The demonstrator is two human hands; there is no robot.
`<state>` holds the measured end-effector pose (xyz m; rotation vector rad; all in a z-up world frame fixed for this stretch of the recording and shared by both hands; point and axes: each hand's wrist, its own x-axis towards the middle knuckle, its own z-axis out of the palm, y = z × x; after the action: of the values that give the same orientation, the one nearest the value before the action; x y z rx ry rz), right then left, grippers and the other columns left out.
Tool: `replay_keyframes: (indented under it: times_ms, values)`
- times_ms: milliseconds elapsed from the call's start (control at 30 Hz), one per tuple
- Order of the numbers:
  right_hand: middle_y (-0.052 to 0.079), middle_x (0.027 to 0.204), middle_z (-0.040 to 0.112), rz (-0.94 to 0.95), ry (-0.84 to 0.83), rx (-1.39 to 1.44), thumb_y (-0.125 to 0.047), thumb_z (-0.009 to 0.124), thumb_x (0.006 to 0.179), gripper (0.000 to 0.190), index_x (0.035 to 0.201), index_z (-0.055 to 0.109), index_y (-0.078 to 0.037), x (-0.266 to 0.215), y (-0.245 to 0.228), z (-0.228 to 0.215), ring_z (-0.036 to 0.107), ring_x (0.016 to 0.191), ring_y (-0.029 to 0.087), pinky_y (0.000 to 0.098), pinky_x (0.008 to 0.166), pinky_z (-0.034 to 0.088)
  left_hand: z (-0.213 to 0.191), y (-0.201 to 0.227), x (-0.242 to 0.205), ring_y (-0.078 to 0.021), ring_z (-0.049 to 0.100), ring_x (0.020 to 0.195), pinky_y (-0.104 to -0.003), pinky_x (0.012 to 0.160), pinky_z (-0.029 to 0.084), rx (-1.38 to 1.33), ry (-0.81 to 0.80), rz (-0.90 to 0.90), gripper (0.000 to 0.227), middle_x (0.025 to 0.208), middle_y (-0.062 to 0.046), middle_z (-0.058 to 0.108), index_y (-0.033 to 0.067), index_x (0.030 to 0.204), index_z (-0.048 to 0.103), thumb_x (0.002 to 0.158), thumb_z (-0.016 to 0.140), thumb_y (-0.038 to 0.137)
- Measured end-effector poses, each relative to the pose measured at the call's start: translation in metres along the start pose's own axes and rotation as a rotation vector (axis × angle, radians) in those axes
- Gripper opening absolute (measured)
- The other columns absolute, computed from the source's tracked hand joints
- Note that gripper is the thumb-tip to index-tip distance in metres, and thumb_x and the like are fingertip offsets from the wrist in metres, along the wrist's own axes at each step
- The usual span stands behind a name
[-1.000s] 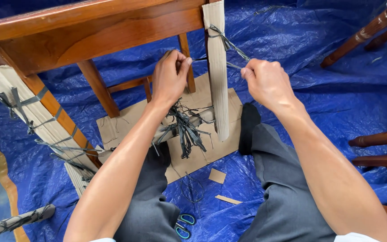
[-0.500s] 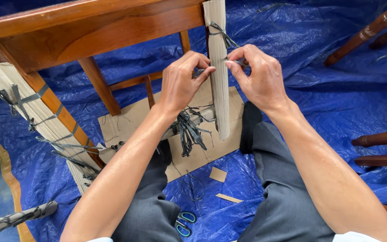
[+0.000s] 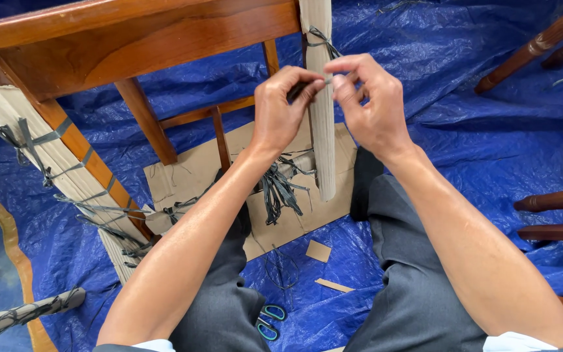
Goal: Wrapping chair legs with protective padding and securing them with plastic ties.
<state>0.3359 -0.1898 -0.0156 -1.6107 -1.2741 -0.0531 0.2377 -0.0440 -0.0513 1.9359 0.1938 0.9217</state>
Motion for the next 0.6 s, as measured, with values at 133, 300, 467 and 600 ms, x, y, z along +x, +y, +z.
replay_keyframes:
  times_ms: [133,300,467,600]
  values:
    - [0.010,0.108,0.073,0.017,-0.023,-0.017,-0.001,0.064,0.105,0.017,0.120,0.069,-0.002,-0.003,0.017,0.003,0.071,0.089,0.016,0.0269,0.065,0.052,0.000,0.003,0.000,-0.0120,0.070,0.073,-0.028,0.065,0.058,-0.088,0.053,-0.080,0.009,0.091,-0.006,0.076,0.0002,0.094,0.073,0.093,0.078,0.008]
    - [0.009,0.100,0.076,0.067,-0.066,-0.014,-0.004,0.066,0.104,0.012,0.115,0.070,0.000,-0.010,0.041,0.010,0.074,0.088,0.013,0.0272,0.071,0.058,-0.002,0.009,-0.002,-0.0137,0.071,0.079,-0.029,0.071,0.056,-0.007,0.039,0.074,0.010,0.090,-0.008,0.073,0.0007,0.099,0.074,0.093,0.078,0.008]
    - [0.004,0.093,0.077,0.299,0.019,0.108,-0.010,0.069,0.103,0.011,0.109,0.072,0.000,-0.006,0.041,0.008,0.072,0.081,0.009,0.0255,0.066,0.057,-0.002,0.015,-0.009,-0.0220,0.073,0.086,-0.032,0.077,0.059,0.079,-0.044,0.106,0.019,0.094,-0.009,0.072,0.0031,0.108,0.065,0.094,0.077,0.008]
    - [0.003,0.093,0.076,0.229,0.017,0.180,-0.006,0.071,0.101,0.011,0.109,0.074,0.000,-0.008,0.061,0.011,0.067,0.082,0.005,0.0228,0.069,0.056,0.008,0.024,-0.010,-0.0362,0.069,0.094,-0.040,0.078,0.055,0.276,-0.206,0.372,0.022,0.102,-0.014,0.069,0.0016,0.106,0.062,0.092,0.076,0.009]
